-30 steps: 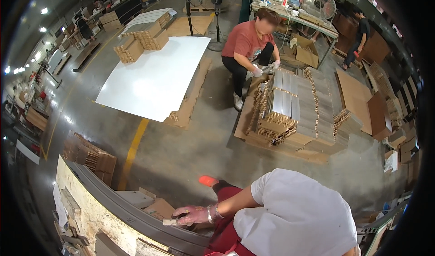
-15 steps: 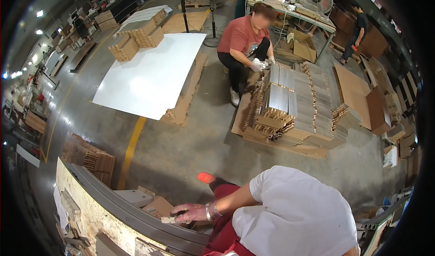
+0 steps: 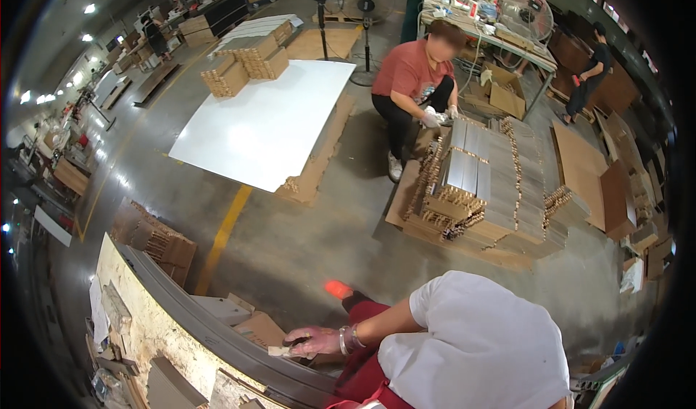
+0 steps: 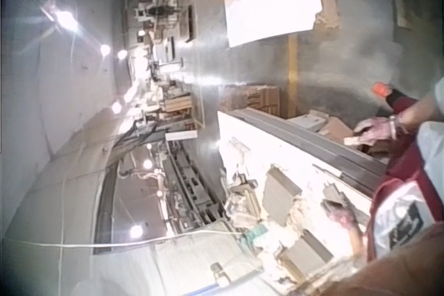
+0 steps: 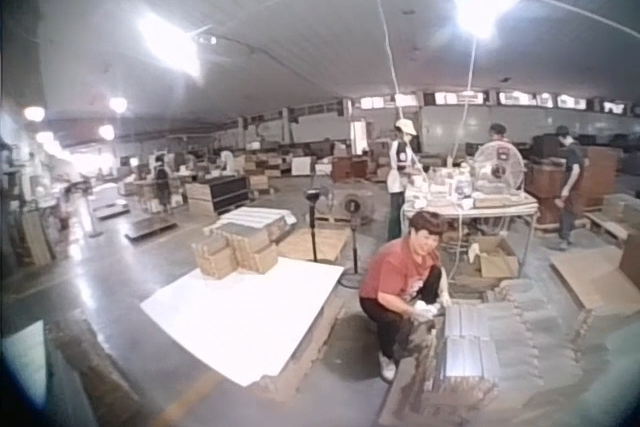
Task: The person uses a sanding block to smooth the edges and surfaces of small wood pieces by hand, frequently wiping them with a cloth and stacking them on a worktable.
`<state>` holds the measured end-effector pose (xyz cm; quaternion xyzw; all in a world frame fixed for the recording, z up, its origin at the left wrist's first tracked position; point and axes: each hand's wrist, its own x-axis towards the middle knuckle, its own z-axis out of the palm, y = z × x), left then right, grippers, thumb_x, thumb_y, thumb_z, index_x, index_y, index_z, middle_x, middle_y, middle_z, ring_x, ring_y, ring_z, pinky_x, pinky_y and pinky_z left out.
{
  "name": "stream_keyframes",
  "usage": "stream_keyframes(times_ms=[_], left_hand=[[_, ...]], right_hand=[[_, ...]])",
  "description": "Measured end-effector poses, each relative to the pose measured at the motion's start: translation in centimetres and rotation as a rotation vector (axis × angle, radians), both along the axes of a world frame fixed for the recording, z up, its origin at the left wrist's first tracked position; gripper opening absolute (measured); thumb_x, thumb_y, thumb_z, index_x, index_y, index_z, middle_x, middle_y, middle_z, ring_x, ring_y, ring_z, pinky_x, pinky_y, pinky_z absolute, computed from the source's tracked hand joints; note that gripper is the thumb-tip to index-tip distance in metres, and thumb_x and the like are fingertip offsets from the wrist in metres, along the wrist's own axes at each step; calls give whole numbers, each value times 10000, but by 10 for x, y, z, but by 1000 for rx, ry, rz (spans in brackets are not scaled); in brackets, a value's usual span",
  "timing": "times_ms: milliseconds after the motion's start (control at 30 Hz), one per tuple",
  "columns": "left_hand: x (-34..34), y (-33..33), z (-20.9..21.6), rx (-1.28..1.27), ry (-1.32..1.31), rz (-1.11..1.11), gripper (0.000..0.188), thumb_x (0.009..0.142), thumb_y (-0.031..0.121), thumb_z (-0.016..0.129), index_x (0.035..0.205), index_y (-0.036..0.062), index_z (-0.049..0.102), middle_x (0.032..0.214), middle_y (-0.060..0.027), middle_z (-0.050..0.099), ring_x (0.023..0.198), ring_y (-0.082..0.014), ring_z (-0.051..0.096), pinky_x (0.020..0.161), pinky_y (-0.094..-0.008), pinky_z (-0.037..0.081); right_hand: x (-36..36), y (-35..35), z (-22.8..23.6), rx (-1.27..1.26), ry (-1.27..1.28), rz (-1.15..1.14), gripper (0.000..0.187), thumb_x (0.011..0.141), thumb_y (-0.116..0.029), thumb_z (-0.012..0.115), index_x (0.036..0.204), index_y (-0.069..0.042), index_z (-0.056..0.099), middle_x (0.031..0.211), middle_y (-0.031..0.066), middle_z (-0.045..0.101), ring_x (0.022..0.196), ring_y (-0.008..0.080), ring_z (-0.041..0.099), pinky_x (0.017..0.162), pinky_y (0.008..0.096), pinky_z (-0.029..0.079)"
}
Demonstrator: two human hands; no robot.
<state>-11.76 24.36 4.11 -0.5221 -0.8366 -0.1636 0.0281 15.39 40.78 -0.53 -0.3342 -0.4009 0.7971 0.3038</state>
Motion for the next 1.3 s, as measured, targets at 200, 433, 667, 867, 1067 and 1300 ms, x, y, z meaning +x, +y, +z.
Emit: stream_keyframes(times_ms=[200,433,667,867,1067,1300], left_hand=[[-3,3,16,-108,519,-173,755,860,504,556,1308,-78,379,1269,-290,460,1170,-458,435,970,-507,396],[1,7,18,21,-9,-146,708,843,497,580,1290,-26,411,1202,-273,485,1088,-448,465,920,-514,393],[8,7,22,48,31,-142,690,844,493,572,1281,-18,417,1190,-262,493,1079,-447,467,912,-515,390],[4,7,16,39,-13,-137,697,844,494,574,1288,-18,408,1195,-260,490,1078,-449,469,917,-511,394],[11,4,28,29,7,-136,651,859,447,578,1283,-18,409,1197,-261,486,1083,-444,469,925,-497,399],[-29,0,-25,-148,148,-17,722,851,360,587,1381,-39,303,1420,-205,342,1334,-362,293,1103,-454,235]], right_hand=[[1,2,12,-55,1,6,471,895,-292,614,1261,-25,485,925,6,556,741,63,509,662,211,458],[-7,-4,1,-82,50,70,483,890,-280,621,1284,-48,467,940,-13,551,748,55,490,668,201,445],[-13,-13,8,-21,5,107,501,905,-303,596,1302,-38,446,991,-11,559,805,59,484,702,214,443],[-8,2,2,175,-56,47,501,912,-279,578,1315,-19,430,1104,31,545,886,86,490,730,233,454],[31,37,11,162,-165,-206,562,882,-284,607,1340,-27,407,1191,110,525,975,150,528,810,296,482],[25,57,51,155,-180,-39,641,863,-244,649,1379,-8,351,1300,201,453,1078,201,505,891,322,445]])
